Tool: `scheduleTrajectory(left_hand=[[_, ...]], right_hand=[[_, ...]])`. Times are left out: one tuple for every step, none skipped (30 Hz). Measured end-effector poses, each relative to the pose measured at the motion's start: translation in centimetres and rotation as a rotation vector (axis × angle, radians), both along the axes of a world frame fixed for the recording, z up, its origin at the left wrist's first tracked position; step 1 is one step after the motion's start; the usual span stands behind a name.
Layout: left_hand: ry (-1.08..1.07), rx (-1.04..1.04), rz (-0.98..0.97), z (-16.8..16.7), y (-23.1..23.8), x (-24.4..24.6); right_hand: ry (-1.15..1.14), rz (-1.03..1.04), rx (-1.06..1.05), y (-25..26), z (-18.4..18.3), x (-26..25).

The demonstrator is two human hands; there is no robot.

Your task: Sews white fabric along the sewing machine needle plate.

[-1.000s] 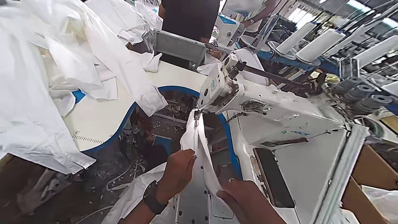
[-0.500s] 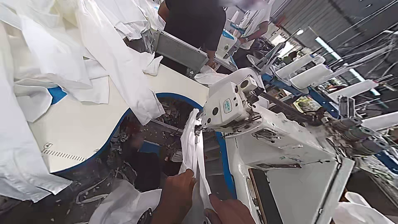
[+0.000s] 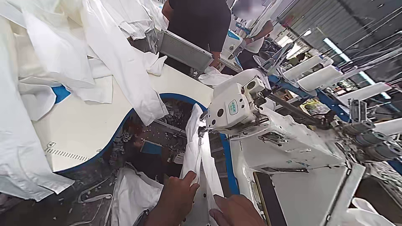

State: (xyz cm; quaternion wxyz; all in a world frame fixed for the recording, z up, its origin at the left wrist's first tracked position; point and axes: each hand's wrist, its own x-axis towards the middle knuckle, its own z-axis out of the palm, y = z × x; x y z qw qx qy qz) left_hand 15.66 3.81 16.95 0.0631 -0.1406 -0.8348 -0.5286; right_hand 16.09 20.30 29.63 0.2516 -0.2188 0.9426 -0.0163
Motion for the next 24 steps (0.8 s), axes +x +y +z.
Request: scheduleTrajectory(left_hand=[[-0.04, -0.005, -0.056, 0.3, -0.4, 0.0], [-0.077, -0.012, -0.123, 0.7, -1.1, -0.2], [-0.082, -0.015, -0.183, 1.0, -2.0, -0.5], [-0.045, -0.001, -0.23, 0.8, -2.8, -0.7], [0.026, 0.017, -0.264, 0.3, -3.4, -0.7], [0.097, 0.023, -0.296, -0.1, -3.9, -0.9], [0.154, 0.011, -0.325, -0.2, -4.1, -1.4], [0.214, -0.022, -0.338, -0.2, -4.1, -1.8], [0.272, -0.068, -0.343, -0.1, -4.2, -2.3], [0.314, -0.105, -0.34, 0.2, -4.5, -2.9], [0.331, -0.123, -0.338, 0.6, -4.5, -3.2], [0.341, -0.145, -0.337, 0.7, -4.4, -3.0], [0.355, -0.165, -0.329, 0.7, -3.9, -2.5], [0.388, -0.18, -0.296, 0.6, -3.3, -1.9], [0.415, -0.182, -0.252, 0.5, -2.6, -1.3], [0.43, -0.172, -0.185, 0.3, -1.8, -0.6], [0.439, -0.161, -0.101, 0.1, -1.1, -0.1], [0.437, -0.15, -0.012, -0.1, -0.5, 0.0], [0.415, -0.134, 0.054, -0.3, -0.2, 0.2], [0.387, -0.121, 0.099, -0.4, 0.2, 0.5], [0.36, -0.108, 0.128, -0.4, 0.5, 0.8], [0.341, -0.104, 0.143, -0.3, 0.6, 1.0], [0.33, -0.103, 0.151, -0.3, 0.7, 0.9], [0.321, -0.091, 0.159, -0.3, 0.7, 0.6]], right_hand=[[-0.001, 0.01, -0.015, 0.1, 0.0, -0.1], [-0.026, 0.016, -0.027, 0.3, -0.2, -0.3], [-0.053, 0.016, -0.033, 0.5, -0.6, -0.6], [-0.076, -0.004, -0.02, 0.5, -0.9, -0.8], [-0.08, -0.027, 0.004, 0.5, -1.0, -0.7], [-0.053, -0.029, 0.021, 0.3, -0.7, -0.5], [-0.002, -0.005, 0.026, 0.0, -0.2, -0.3], [0.043, 0.029, 0.015, 0.0, 0.2, 0.1], [0.039, 0.043, -0.004, 0.0, 0.2, 0.4], [-0.002, 0.022, -0.01, -0.2, 0.0, 0.4], [-0.025, -0.022, 0.0, -0.1, -0.3, 0.3], [-0.01, -0.079, 0.015, -0.1, -0.5, 0.5], [0.056, -0.123, 0.03, -0.2, -0.4, 1.1], [0.176, -0.123, 0.028, -0.7, -0.2, 1.6], [0.278, -0.104, 0.028, -1.4, -0.2, 2.0], [0.352, -0.078, 0.031, -2.1, -0.5, 2.5], [0.396, -0.055, 0.041, -2.8, -0.9, 2.6], [0.429, -0.042, 0.054, -3.3, -1.5, 2.4], [0.466, -0.043, 0.064, -3.6, -1.9, 2.2], [0.51, -0.052, 0.074, -3.7, -2.3, 2.1], [0.544, -0.066, 0.087, -3.9, -2.4, 2.0], [0.572, -0.08, 0.109, -4.3, -2.6, 1.8], [0.596, -0.09, 0.133, -4.7, -2.8, 1.6], [0.618, -0.097, 0.144, -5.0, -3.0, 1.3]])
